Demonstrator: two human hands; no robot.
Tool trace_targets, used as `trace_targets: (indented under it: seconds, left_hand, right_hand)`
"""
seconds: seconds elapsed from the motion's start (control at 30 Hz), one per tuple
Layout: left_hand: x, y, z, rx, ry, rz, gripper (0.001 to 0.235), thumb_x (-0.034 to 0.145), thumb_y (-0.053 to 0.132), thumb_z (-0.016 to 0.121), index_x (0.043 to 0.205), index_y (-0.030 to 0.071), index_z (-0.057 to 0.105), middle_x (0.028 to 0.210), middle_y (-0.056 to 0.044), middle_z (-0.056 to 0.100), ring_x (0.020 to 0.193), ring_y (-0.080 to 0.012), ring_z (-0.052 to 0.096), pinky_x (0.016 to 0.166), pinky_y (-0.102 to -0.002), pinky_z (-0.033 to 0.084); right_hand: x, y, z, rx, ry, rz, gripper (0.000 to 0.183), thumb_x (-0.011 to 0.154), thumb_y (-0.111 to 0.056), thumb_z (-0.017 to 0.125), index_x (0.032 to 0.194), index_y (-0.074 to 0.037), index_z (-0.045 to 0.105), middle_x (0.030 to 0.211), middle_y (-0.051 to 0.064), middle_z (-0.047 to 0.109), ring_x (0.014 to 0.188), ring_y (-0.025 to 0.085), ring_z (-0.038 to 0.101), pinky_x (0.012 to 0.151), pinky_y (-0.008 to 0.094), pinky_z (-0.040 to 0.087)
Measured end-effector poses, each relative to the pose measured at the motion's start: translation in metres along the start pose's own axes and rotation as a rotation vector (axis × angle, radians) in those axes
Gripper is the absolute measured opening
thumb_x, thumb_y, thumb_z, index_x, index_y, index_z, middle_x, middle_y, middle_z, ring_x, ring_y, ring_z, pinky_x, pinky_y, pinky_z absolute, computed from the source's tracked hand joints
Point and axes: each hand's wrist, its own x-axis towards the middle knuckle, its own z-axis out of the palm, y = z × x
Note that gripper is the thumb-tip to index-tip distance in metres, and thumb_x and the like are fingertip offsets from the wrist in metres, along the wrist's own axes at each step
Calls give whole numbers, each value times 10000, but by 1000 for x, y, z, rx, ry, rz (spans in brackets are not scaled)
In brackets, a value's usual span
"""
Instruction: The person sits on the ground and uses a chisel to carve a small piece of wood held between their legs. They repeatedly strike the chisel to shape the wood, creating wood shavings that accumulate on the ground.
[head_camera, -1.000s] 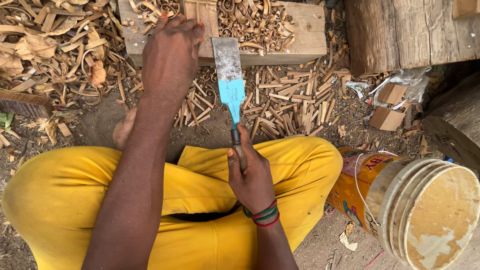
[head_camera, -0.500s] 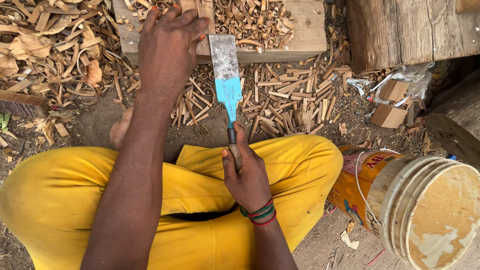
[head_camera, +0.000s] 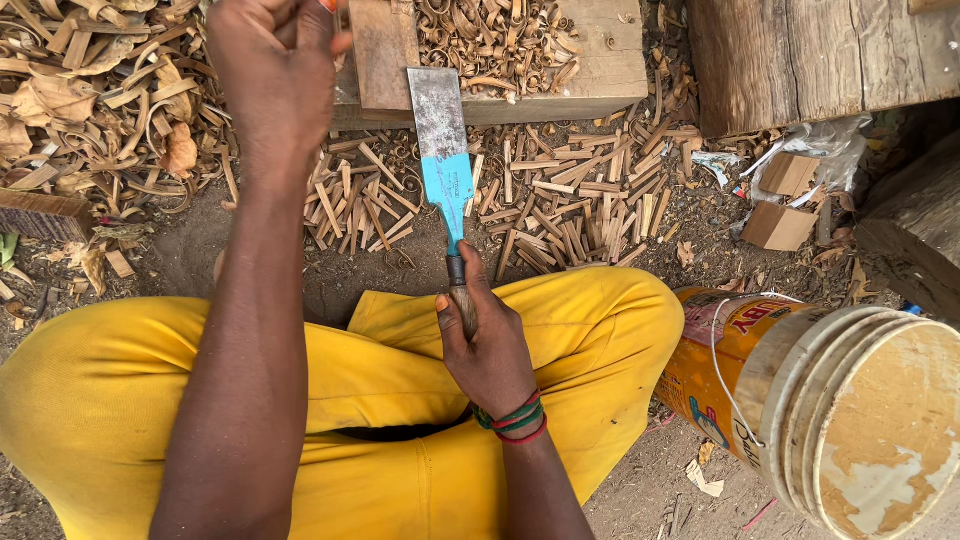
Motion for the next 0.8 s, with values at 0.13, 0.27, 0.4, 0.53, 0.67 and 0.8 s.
trace_targets:
  seconds: [0.13, 0.27, 0.4, 0.53, 0.67, 0.8]
  left_hand:
    - [5, -10, -22, 448, -7, 288, 39, 1071, 36, 721, 1055, 19, 690, 982, -81, 695, 828, -136, 685, 697, -204, 600]
    - [13, -18, -37, 4, 309, -3, 108, 1019, 40, 682, 927, 47, 626, 836, -10, 624, 687, -65, 659, 724, -192, 671]
    - [11, -24, -38, -52, 313, 62, 154, 1119, 67, 717, 990, 30, 642, 890, -41, 648, 712, -105, 697, 722, -254, 744]
    - [11, -30, -32, 209, 234, 267, 278, 1136, 52, 648, 867, 47, 580, 782, -15, 615, 626, -73, 644, 643, -231, 593]
    - [7, -22, -15, 368, 114, 378, 295, 1169, 23, 673, 875, 22, 701, 715, -56, 654, 561, -94, 547, 541, -226, 399]
    - [-6, -10, 8, 380, 26, 515, 193, 1123, -8, 603, 1071, 46, 780, 870, -62, 765, 678, -46, 673, 551, -174, 504]
  right_hand:
    - [0, 1, -3, 52, 26, -40, 586, 1029, -116, 621, 1571, -47, 410, 733, 69, 573, 630, 100, 507, 609, 262, 490]
    - [1, 2, -7, 82, 39, 33, 568, 1033, -143, 642, 1570, -64, 473, 701, 58, 516, 608, 85, 428, 552, 249, 422]
    - [-6, 11, -28, 498, 13, 134, 590, 1040, -172, 602, 1592, -63, 424, 751, -26, 573, 586, 33, 512, 535, 218, 473]
    - [-13, 32, -73, 358, 260, -6, 579, 1051, -224, 591, 1569, -30, 423, 787, -17, 643, 573, 36, 572, 480, 229, 481]
    - [-26, 50, -118, 86, 516, -32, 582, 1086, -250, 602, 1587, -13, 423, 772, 23, 625, 612, 72, 586, 543, 249, 502]
    - [-31, 66, -120, 372, 544, -97, 648, 1100, -223, 599, 1627, 10, 302, 844, 55, 622, 655, 119, 608, 591, 274, 518]
